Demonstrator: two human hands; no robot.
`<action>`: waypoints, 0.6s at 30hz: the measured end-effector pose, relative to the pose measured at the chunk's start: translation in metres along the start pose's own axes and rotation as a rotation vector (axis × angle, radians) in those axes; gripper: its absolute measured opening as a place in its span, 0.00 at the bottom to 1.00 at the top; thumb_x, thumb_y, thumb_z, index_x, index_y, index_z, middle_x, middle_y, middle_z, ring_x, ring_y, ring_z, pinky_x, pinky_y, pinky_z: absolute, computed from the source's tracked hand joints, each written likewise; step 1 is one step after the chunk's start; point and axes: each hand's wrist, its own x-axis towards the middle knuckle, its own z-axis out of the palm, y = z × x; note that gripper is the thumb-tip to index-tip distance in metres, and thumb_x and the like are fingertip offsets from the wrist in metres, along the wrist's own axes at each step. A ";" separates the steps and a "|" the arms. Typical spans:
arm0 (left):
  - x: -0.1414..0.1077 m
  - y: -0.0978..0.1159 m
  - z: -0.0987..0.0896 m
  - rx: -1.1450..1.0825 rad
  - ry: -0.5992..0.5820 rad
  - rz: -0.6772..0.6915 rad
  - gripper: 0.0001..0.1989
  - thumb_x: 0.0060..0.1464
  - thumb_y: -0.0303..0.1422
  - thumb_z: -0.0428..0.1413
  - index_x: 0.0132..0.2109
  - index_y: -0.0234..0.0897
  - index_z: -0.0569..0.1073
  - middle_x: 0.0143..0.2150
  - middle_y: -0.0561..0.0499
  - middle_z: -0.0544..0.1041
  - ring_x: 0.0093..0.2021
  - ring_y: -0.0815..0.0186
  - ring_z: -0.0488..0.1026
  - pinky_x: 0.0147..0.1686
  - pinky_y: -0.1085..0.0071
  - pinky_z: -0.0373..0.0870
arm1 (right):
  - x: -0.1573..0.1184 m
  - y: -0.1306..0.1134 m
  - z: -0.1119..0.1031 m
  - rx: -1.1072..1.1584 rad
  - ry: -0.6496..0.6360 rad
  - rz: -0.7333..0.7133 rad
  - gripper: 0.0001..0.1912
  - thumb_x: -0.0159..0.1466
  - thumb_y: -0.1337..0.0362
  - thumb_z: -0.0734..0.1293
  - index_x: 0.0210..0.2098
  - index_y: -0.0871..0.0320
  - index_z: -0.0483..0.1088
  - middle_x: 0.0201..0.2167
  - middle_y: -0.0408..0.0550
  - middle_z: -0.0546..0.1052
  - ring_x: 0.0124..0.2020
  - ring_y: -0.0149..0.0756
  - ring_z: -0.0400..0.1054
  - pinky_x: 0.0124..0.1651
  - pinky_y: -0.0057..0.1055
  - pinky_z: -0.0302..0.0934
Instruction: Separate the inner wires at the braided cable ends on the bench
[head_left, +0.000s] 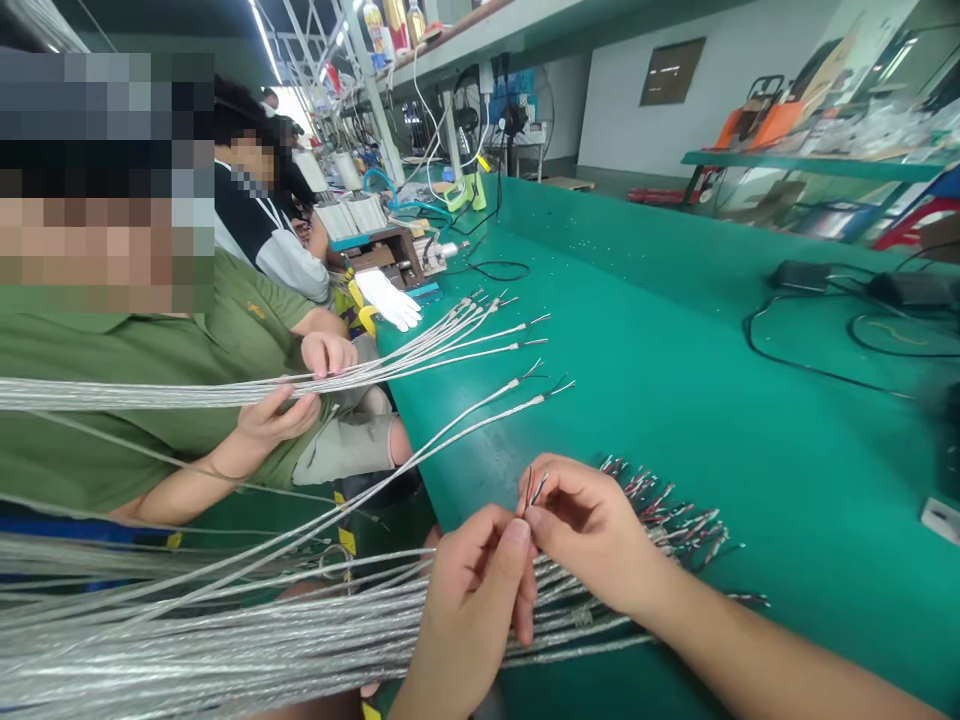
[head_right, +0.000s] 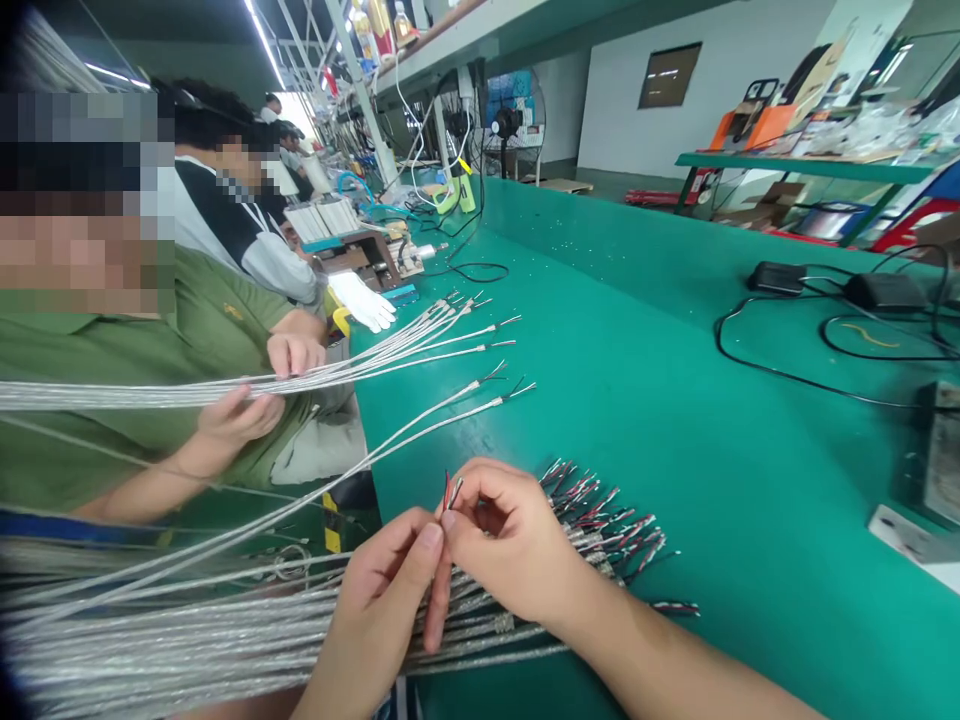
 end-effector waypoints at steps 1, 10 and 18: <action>0.000 0.000 0.000 0.004 -0.006 0.008 0.22 0.63 0.48 0.53 0.29 0.35 0.65 0.17 0.58 0.66 0.14 0.77 0.61 0.18 0.82 0.55 | 0.000 0.000 0.000 -0.001 0.003 -0.006 0.09 0.64 0.68 0.68 0.28 0.57 0.67 0.31 0.46 0.70 0.34 0.36 0.65 0.36 0.33 0.60; -0.002 0.004 0.008 -0.011 0.079 0.028 0.21 0.63 0.47 0.53 0.29 0.35 0.65 0.17 0.58 0.65 0.14 0.77 0.59 0.18 0.81 0.53 | 0.000 -0.002 0.000 0.056 -0.004 -0.031 0.07 0.62 0.70 0.69 0.28 0.57 0.68 0.32 0.47 0.71 0.34 0.36 0.67 0.35 0.32 0.62; -0.001 -0.002 0.001 -0.009 0.025 0.029 0.22 0.63 0.48 0.53 0.29 0.35 0.65 0.17 0.59 0.66 0.14 0.77 0.60 0.18 0.81 0.56 | -0.003 0.004 -0.001 -0.034 -0.001 -0.043 0.08 0.63 0.70 0.67 0.28 0.56 0.66 0.31 0.46 0.70 0.33 0.36 0.66 0.35 0.32 0.61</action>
